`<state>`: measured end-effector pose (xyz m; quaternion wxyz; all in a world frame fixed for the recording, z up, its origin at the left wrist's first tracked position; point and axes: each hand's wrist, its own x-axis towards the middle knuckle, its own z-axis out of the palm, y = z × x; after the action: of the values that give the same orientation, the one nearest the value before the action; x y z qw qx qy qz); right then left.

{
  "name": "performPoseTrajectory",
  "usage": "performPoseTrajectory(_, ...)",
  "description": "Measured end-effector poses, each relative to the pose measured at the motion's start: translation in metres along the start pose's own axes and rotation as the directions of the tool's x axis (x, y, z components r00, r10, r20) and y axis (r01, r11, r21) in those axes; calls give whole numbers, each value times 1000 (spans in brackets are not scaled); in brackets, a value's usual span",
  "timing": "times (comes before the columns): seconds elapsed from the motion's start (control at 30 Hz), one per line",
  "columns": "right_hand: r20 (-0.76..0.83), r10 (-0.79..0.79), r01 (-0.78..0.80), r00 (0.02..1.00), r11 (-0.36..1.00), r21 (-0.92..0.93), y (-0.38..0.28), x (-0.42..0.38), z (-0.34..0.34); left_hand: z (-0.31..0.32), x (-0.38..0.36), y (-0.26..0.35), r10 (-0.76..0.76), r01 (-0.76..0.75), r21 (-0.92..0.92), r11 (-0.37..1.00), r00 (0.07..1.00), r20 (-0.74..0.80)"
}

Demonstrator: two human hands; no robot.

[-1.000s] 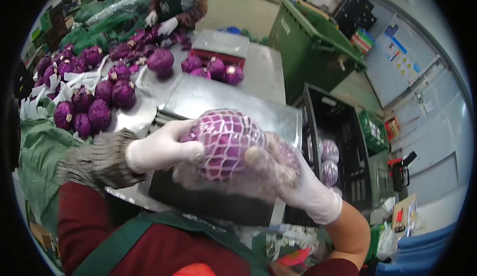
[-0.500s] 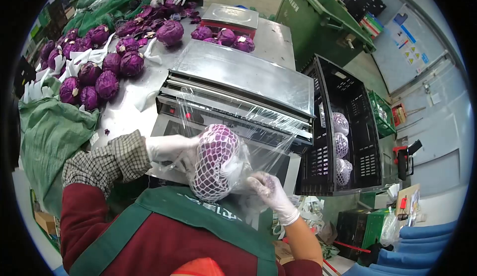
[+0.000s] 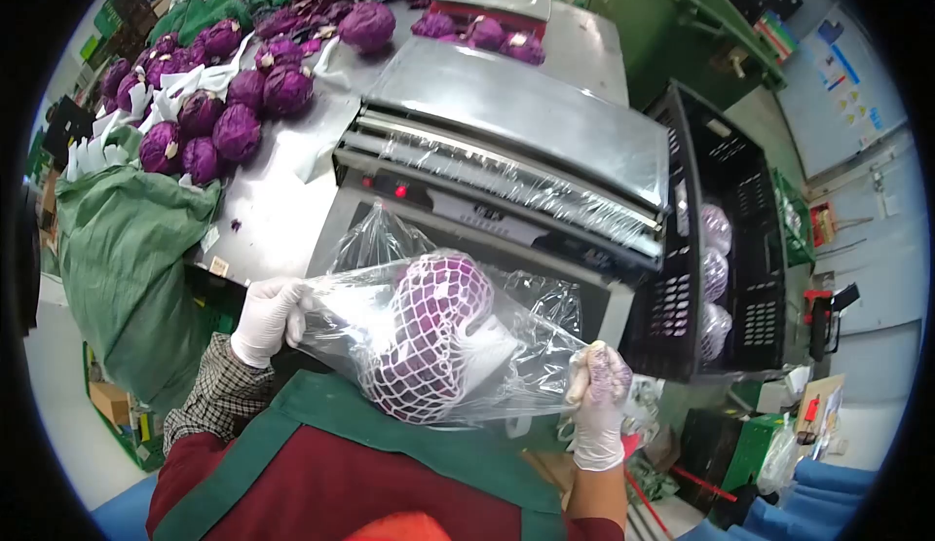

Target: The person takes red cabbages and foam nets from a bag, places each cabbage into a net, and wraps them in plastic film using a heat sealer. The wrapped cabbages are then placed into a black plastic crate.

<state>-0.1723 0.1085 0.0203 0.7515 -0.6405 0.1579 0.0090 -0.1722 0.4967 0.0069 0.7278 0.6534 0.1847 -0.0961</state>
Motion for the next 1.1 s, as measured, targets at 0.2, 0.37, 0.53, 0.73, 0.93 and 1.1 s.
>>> performPoseTrajectory(0.2, -216, 192, -195, 957, 981, 7, 41, -58, -9, -43, -1, -29, -369, 369, 6, 929, 928, 60)
performPoseTrajectory(0.37, -51, -62, 29, 997, 877, -480, 11, -65, 13, 78, 28, -100, -640, 775, -54, 629, 556, 530)
performPoseTrajectory(0.53, 408, 6, 169, 913, 904, -393, -24, -83, 20, 149, 56, -167, -341, 907, -272, 320, 378, 861)
performPoseTrajectory(0.73, 769, -167, 738, 617, 463, -491, -49, -115, 57, 121, 65, -109, 180, 831, -97, 548, -4, 984)
performPoseTrajectory(0.93, 602, -605, 784, 521, 60, -618, -61, -102, 88, 90, 21, -4, 127, -7, -137, 991, -330, 935)
performPoseTrajectory(1.1, 396, -346, 429, 851, 892, -142, 48, -38, 139, 74, 3, -7, 64, 135, -37, 990, -199, 978)
